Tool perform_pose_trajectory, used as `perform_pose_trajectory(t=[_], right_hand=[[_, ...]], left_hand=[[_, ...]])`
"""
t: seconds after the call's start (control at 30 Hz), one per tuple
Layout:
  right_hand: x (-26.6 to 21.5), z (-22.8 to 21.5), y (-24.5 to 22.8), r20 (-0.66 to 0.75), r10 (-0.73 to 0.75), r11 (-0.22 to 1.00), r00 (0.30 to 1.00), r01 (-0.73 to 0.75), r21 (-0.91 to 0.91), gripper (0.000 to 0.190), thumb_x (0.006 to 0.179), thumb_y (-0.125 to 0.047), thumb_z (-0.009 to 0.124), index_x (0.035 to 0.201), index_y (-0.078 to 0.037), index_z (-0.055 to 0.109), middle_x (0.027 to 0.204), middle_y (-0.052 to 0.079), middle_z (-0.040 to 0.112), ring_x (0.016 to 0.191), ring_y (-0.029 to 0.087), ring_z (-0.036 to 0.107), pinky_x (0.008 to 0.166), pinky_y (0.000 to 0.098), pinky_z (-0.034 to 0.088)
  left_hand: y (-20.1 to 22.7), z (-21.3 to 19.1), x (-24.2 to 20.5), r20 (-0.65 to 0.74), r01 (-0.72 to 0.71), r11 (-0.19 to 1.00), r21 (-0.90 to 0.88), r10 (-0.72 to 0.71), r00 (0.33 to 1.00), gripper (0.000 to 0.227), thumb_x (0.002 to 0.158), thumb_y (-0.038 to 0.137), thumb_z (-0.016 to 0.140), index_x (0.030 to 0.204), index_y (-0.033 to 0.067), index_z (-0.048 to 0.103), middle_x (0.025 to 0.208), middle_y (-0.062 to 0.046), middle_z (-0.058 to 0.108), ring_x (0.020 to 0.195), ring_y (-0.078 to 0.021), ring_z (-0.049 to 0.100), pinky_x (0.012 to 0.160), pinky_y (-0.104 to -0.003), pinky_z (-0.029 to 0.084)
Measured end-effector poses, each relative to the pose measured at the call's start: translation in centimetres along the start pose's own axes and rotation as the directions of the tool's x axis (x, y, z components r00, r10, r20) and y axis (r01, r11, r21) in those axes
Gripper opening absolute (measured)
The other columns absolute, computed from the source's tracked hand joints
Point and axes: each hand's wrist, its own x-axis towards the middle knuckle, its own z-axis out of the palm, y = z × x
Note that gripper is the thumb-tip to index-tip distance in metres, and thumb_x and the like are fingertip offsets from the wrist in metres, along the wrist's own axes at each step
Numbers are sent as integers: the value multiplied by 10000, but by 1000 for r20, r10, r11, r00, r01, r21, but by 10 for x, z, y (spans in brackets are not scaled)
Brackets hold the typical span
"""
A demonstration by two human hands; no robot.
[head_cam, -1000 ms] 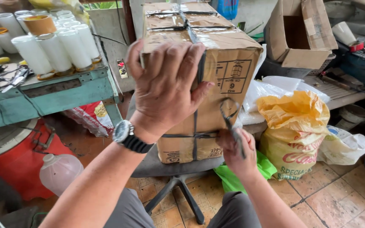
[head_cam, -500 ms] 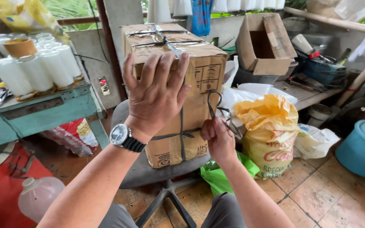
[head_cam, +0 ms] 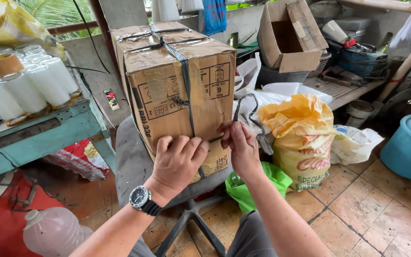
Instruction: Securing a cardboard box with plastic strapping by hand and using a small tool to tension the straps.
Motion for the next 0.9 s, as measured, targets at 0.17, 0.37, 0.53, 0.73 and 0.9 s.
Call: perform_pose_trajectory(t=[0.17, 0.37, 0.53, 0.73, 0.9], right_hand=[[6, -6, 7, -163, 160, 975, 974, -182, -130, 329, 1087, -198, 540, 866, 8, 670, 707, 42, 479, 563, 121, 507, 534, 256, 484], [14, -1, -1, -180, 112, 910, 977, -173, -376, 327, 1091, -292, 558, 914, -82, 736, 660, 46, 632, 661, 143, 626, 671, 302, 536], [23, -5, -2, -65, -199, 767, 978, 115, -631, 284, 1089, -234, 556, 876, -126, 710, 917, 126, 619, 860, 295, 647, 812, 361, 510], [17, 10, 16, -116, -191, 870, 975, 113, -479, 308, 1115, -206, 504, 879, -73, 651, 1287, 211, 657, 1136, 402, 641, 992, 464, 474], [3, 30, 1, -199, -138, 882, 970, 29, -471, 333, 1108, -245, 524, 852, -65, 637, 1264, 199, 690, 1132, 414, 662, 983, 480, 491]], left_hand=[[0, 9, 3, -57, -2, 999, 54, 5, 998, 131, 1017, 163, 583, 887, 155, 599, 775, -8, 483, 700, -185, 498, 677, -345, 373], [-1, 10, 5, -33, -40, 990, 132, 45, 998, 73, 967, 150, 642, 896, 152, 660, 734, -21, 492, 619, -207, 508, 604, -345, 410], [-4, 4, 10, -28, -89, 985, 148, 94, 995, 106, 978, 125, 591, 944, 153, 687, 731, -23, 484, 608, -201, 491, 617, -333, 417], [-8, 5, 4, -18, -105, 983, 148, 109, 994, 155, 995, 113, 549, 989, 181, 689, 704, -1, 450, 604, -193, 482, 623, -322, 420], [-13, -7, -5, -12, -116, 980, 164, 119, 993, 149, 1006, 167, 578, 1037, 220, 713, 684, 16, 449, 602, -170, 481, 631, -300, 420]])
